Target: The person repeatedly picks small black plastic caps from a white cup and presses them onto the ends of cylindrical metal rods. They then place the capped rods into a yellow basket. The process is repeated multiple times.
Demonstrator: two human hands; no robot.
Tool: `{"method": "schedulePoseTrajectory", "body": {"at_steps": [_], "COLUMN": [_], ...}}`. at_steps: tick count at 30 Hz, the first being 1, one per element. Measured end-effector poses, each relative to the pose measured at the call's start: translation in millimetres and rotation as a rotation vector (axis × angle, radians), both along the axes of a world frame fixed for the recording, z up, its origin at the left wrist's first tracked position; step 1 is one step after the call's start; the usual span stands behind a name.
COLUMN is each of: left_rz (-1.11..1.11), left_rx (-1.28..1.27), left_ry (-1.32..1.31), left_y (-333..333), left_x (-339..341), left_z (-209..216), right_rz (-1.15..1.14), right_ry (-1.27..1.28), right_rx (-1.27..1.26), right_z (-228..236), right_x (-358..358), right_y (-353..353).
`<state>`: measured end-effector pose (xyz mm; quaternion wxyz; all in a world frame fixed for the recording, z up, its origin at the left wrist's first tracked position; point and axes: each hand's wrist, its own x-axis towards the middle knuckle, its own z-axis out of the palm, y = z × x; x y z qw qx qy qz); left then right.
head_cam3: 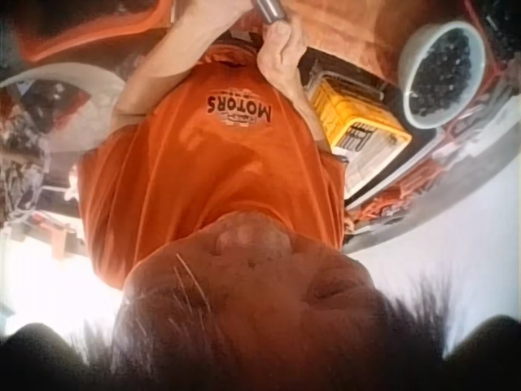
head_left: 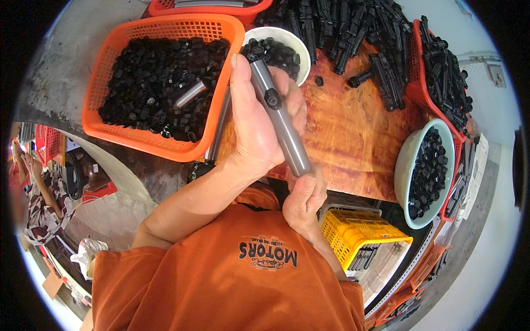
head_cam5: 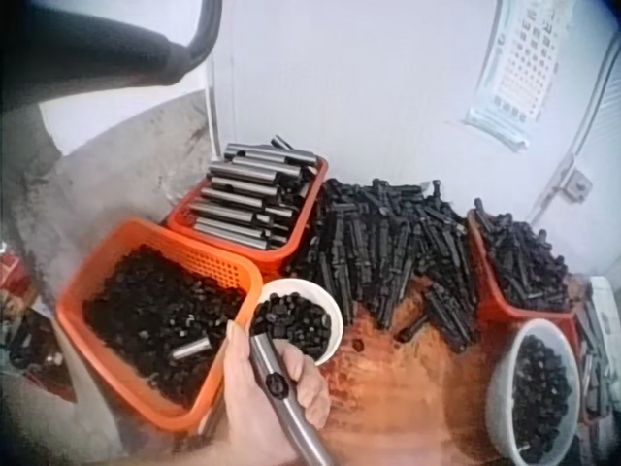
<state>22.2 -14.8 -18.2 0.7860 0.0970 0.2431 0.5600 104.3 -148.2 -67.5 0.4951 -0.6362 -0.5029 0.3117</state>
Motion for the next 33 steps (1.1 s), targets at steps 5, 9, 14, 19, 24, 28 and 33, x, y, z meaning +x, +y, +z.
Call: {"method": "schedulePoseTrajectory", "body": {"at_steps": [5,9,14,19,24,28,33], "left_rz": [0.012,0.008,-0.066,-0.104,-0.134,-0.230,-0.263], "left_rx": [0.053,0.064,0.172,0.120,0.233,0.273,0.153], "left_ry": [-0.027,-0.047,-0.166,-0.196,-0.081,-0.080,-0.033], "left_y": [-1.0,-1.1,0.9,5.6,12.3,20.4,18.9], "left_x": [-0.5,-3.4,-12.1,-14.4,-22.6,-20.4,-10.6], "left_z": [1.2,2.5,-7.1,-4.3,-0.4,-14.4,-18.3], "right_rz": [-0.056,-0.041,-0.006,0.016,0.076,0.134,-0.041], "right_ry": [0.188,0.298,0.356,0.358,0.131,0.019,-0.005], "right_rx": [0.036,0.030,0.030,-0.029,0.072,0.038,0.349], "right_z": [-1.7,3.1,-1.4,10.8,9.9,5.8,13.6], "right_x": [-10.5,-14.2,-16.0,-17.9,-14.7,-2.5,16.4], "right_y": [-1.3,-1.1,-1.7,2.7,15.4,17.9,22.1]}}
